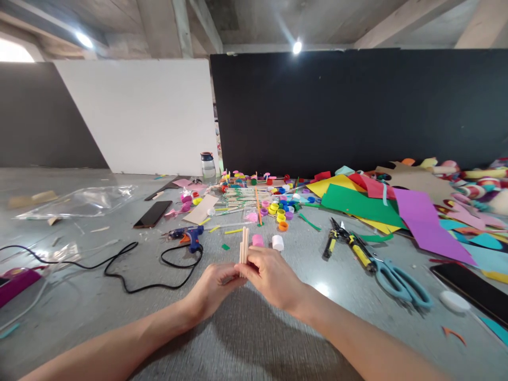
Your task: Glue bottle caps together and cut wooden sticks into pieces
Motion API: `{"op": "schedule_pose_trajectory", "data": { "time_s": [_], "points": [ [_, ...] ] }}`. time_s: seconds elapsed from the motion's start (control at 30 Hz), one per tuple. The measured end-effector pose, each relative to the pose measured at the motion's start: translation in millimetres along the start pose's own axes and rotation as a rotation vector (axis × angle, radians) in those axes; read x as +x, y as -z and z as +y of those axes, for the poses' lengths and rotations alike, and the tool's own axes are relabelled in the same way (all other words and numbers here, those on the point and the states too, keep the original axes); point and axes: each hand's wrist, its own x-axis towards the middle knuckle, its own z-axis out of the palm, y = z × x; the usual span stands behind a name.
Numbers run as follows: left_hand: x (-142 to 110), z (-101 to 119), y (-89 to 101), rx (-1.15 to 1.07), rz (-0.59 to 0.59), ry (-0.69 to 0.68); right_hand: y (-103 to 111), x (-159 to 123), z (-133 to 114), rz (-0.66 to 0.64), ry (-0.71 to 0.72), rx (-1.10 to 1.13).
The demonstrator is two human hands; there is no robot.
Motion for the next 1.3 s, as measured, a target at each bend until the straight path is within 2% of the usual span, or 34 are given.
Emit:
{"op": "schedule_pose_trajectory", "data": {
  "time_s": [0.23, 0.33, 0.43, 0.57, 0.8, 0.87, 1.07, 1.3],
  "points": [
    [7, -1, 3.0, -0.031, -0.016, 0.027, -1, 6, 6, -0.013, -0.041, 0.057],
    [17, -1, 3.5, -0.056, 0.007, 0.045, 0, 10, 14, 0.038, -0.084, 0.078],
    [26, 0, 2.3, -0.102, -0.026, 0.044, 1, 12, 24, 0.078, -0.135, 0.115],
    [32, -2, -2.2, -0.153, -0.058, 0.065, 2, 12, 33, 0.080, -0.188, 0.192],
    [32, -1, -3.8, -0.258, -0.026, 0.113, -1, 12, 42, 0.105, -0.285, 0.384],
    [30, 0, -2.1, -0.328, -0.047, 0.147, -2, 14, 44, 0.124, -0.318, 0.463],
    [26, 1, -1.0, -0.646, -0.153, 0.392, -3, 18, 49, 0.142, -0.398, 0.648],
    [24, 8, 1.0, -0.735, -0.187, 0.455, 1, 15, 46, 0.105, -0.410, 0.743]
  ]
}}
